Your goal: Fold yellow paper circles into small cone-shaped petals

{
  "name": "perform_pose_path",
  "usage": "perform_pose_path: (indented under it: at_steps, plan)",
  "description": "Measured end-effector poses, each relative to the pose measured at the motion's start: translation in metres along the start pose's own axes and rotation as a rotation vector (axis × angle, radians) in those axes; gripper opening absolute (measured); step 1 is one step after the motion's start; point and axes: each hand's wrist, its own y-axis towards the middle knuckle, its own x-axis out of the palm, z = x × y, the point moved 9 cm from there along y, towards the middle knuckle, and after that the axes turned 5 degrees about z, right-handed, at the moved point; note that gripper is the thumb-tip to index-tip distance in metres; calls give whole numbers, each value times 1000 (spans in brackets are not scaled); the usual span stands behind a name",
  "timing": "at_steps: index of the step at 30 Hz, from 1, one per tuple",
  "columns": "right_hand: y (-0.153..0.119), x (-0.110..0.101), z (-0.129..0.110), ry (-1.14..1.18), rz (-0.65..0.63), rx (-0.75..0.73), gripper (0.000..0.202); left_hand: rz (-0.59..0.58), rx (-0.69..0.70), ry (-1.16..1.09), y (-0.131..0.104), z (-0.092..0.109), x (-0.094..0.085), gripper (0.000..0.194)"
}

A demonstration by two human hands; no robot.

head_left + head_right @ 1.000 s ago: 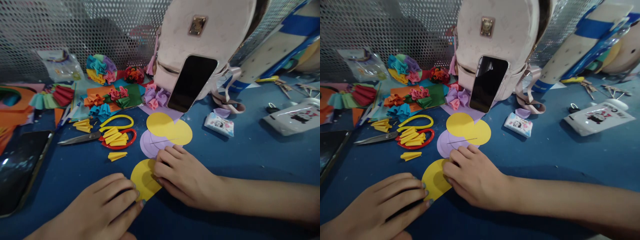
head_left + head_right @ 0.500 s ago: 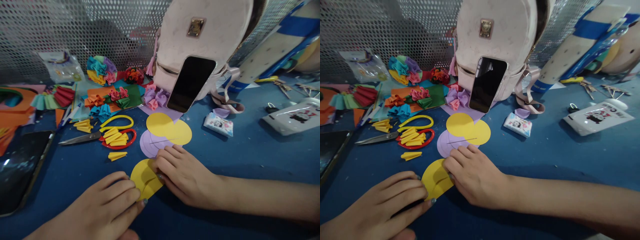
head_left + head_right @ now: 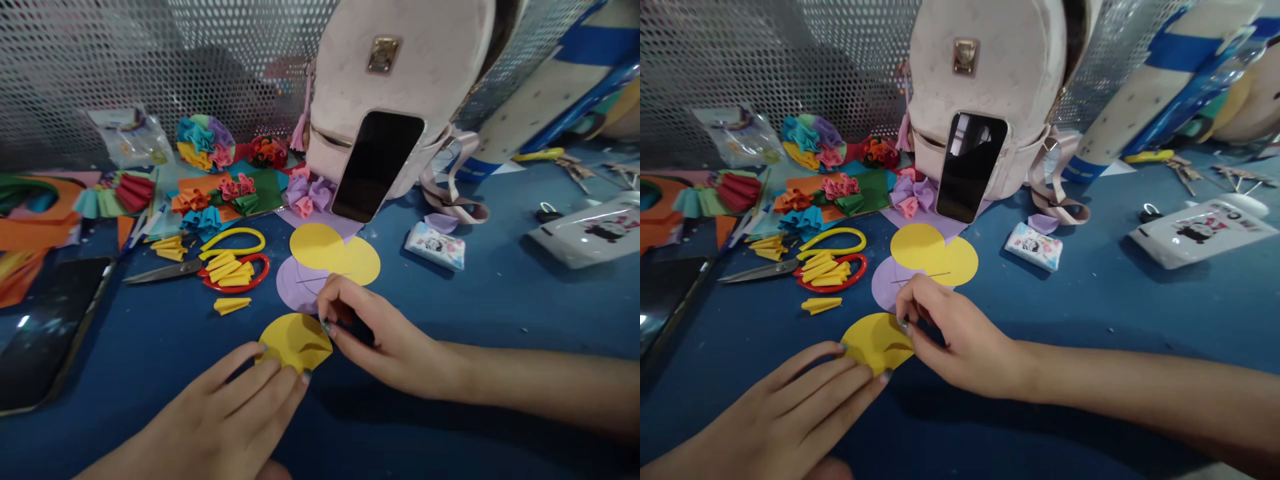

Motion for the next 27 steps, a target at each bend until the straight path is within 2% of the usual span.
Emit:
perform_pose_path:
  at_steps: [7,14,22,27]
  plan:
    - [-1,-13,3,140,86,18,15,-7,-57,5,6,-2,11,45]
    - [-1,-13,1,184,67,21,17,-35,-65,30,16,0,13,47]
    - [1,-9,-1,145,39,-6,19,-8,-24,34,25,-1,15,48]
    - [1,3,-2,50,-55,-47,20,120,-97,-128,15,-15,-2,26]
